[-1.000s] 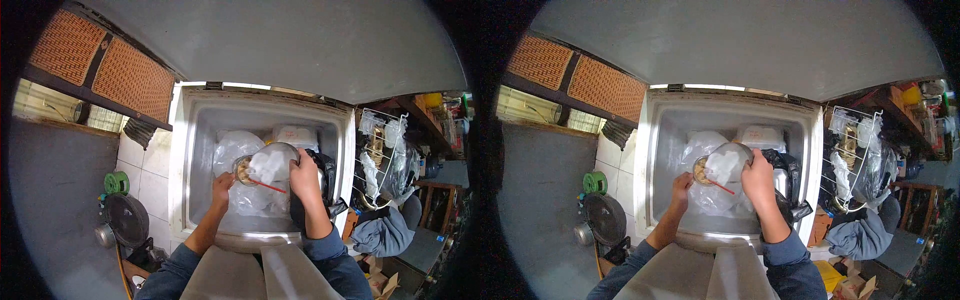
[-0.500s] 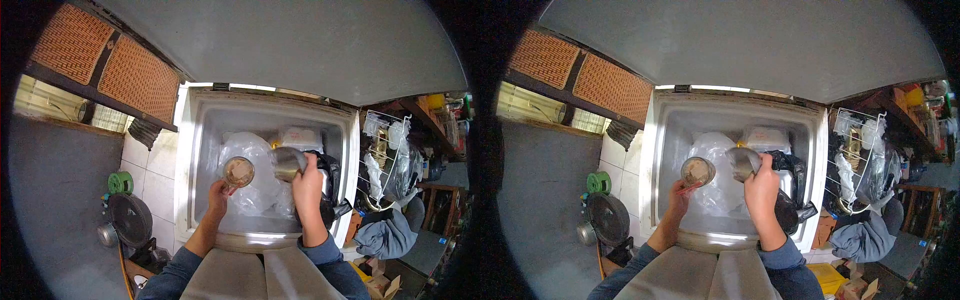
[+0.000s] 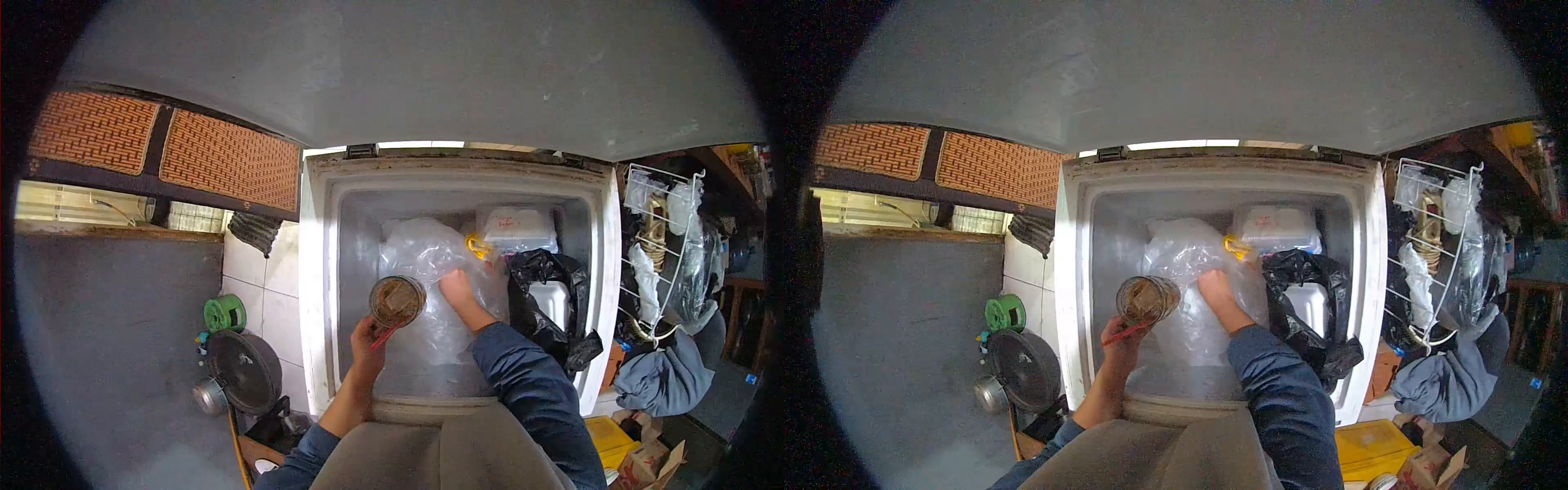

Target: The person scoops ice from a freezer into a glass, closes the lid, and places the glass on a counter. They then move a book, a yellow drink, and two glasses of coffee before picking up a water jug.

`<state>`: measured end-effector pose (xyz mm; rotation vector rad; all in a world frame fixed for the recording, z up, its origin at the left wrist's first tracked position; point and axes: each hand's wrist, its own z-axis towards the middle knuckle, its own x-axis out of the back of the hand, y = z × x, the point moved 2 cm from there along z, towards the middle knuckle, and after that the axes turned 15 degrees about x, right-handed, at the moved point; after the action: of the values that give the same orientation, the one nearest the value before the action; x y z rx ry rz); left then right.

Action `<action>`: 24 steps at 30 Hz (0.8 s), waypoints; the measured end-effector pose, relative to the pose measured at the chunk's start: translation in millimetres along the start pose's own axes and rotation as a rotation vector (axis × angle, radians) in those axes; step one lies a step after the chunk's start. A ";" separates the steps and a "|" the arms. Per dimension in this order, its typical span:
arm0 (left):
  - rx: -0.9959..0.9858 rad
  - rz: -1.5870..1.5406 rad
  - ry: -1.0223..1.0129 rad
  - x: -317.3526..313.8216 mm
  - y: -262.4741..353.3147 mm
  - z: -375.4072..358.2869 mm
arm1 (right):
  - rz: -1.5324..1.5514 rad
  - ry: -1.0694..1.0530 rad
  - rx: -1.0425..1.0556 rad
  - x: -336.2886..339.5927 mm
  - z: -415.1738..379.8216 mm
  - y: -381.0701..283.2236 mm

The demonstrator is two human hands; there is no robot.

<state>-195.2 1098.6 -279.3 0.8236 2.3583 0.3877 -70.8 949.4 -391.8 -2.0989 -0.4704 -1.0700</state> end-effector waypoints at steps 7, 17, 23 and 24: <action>0.016 -0.110 -0.017 4.1 -3.3 1.4 | 0.171 0.098 -0.053 -14.4 -20.4 1.3; -0.037 -0.028 -0.074 16.1 -4.0 8.4 | 0.115 0.017 -0.035 -12.5 9.0 -20.7; -0.140 0.110 -0.100 21.4 -5.3 7.5 | 0.957 0.669 0.255 -92.8 32.5 -55.0; -0.062 -0.051 -0.162 19.9 -5.0 5.2 | 0.827 0.780 0.363 -82.8 25.4 -69.2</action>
<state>-206.6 1107.9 -294.4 0.7362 2.2016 0.3567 -147.1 1014.9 -438.5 -1.1975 0.5139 -1.0630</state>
